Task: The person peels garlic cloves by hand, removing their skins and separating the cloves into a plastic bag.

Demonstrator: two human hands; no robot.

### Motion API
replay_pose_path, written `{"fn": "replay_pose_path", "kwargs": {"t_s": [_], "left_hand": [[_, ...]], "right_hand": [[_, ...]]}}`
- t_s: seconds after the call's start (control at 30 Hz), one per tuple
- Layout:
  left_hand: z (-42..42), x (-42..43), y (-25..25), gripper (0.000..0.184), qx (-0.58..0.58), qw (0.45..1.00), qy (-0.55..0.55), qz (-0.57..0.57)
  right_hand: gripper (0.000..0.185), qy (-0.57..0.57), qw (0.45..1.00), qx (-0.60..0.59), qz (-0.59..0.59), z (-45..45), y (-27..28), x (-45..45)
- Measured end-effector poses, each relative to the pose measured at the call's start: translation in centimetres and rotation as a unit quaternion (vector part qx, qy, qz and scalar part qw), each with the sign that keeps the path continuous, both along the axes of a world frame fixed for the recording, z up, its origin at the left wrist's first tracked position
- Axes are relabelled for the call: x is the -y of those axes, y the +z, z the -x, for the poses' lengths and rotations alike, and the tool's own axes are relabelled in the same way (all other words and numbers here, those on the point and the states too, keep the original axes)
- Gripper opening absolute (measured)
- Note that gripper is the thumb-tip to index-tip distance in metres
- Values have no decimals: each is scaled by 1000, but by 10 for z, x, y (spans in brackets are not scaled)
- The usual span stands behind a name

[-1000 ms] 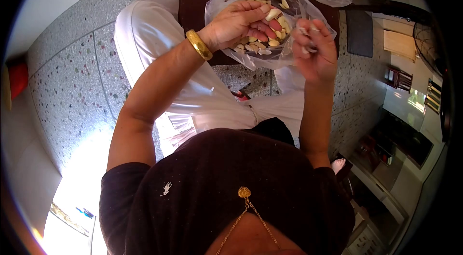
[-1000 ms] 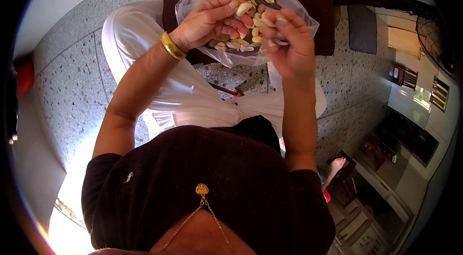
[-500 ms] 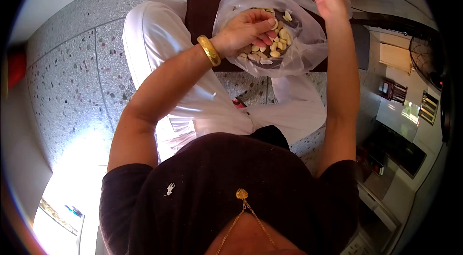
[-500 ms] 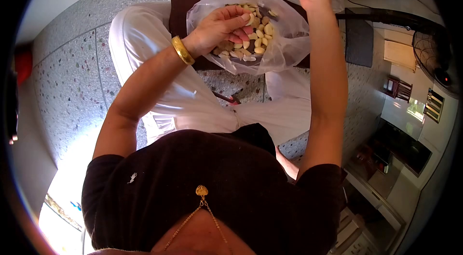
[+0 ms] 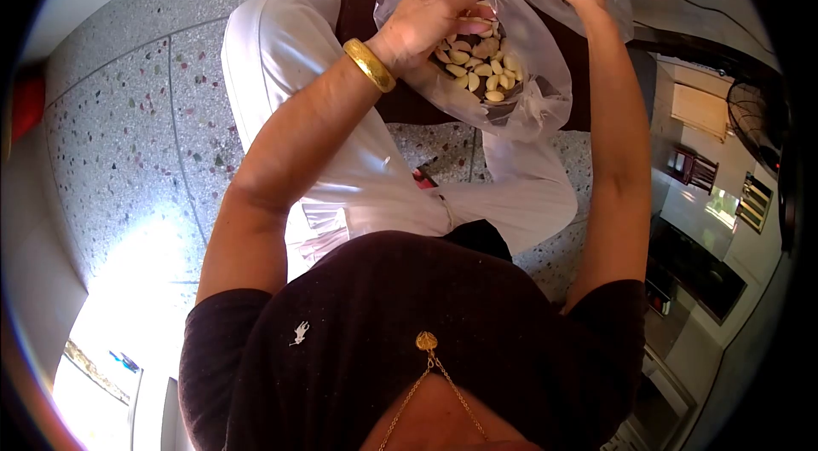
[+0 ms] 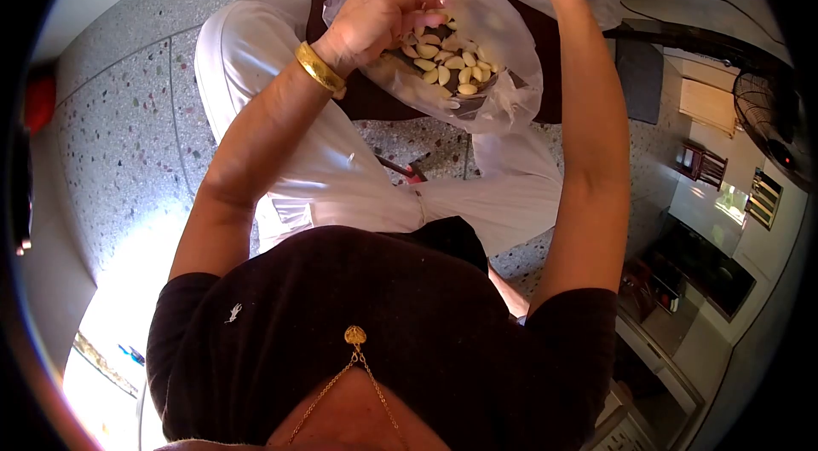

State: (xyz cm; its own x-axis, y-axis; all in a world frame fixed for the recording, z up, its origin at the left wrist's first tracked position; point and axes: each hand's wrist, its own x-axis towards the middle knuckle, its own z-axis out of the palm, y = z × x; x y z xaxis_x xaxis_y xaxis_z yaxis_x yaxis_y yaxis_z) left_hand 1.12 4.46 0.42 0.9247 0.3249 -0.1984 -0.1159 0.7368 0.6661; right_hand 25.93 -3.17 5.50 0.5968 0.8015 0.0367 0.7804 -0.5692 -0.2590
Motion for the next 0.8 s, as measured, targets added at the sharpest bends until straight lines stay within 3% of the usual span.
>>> {"fn": "replay_pose_path", "kwargs": {"t_s": [0.07, 0.17, 0.27, 0.37, 0.47, 0.53, 0.6, 0.67, 0.73, 0.8], "left_hand": [[-2, 0, -4, 21, 24, 999, 11, 34], [-5, 2, -7, 22, 68, 996, 19, 45], [-3, 2, -4, 24, 63, 998, 1, 29], [-1, 3, -2, 23, 39, 999, -4, 6], [1, 3, 1, 22, 30, 999, -9, -24], [0, 5, -1, 21, 26, 999, -4, -18], [-1, 5, -2, 21, 22, 1000, 1, -11], [0, 3, -1, 21, 16, 1000, 4, -2], [1, 2, 1, 20, 21, 1000, 21, 7], [0, 2, -4, 18, 43, 998, 33, 27]], "right_hand": [[15, 83, 994, -23, -61, -25, -27, 10], [21, -35, 997, 71, 15, 11, 3, 2], [25, -74, 996, -1, 47, 21, 15, 2], [29, 106, 980, -8, -171, 33, 13, 15], [32, -35, 937, -231, -258, 64, 42, 32], [15, -16, 909, -241, -338, 116, 72, 41], [16, 29, 923, -253, -287, 148, 78, 63], [6, 183, 929, -257, -192, 165, 64, 80], [6, 270, 944, -171, -84, 177, 44, 80], [7, 234, 958, -106, -131, 178, 1, 80]]}}
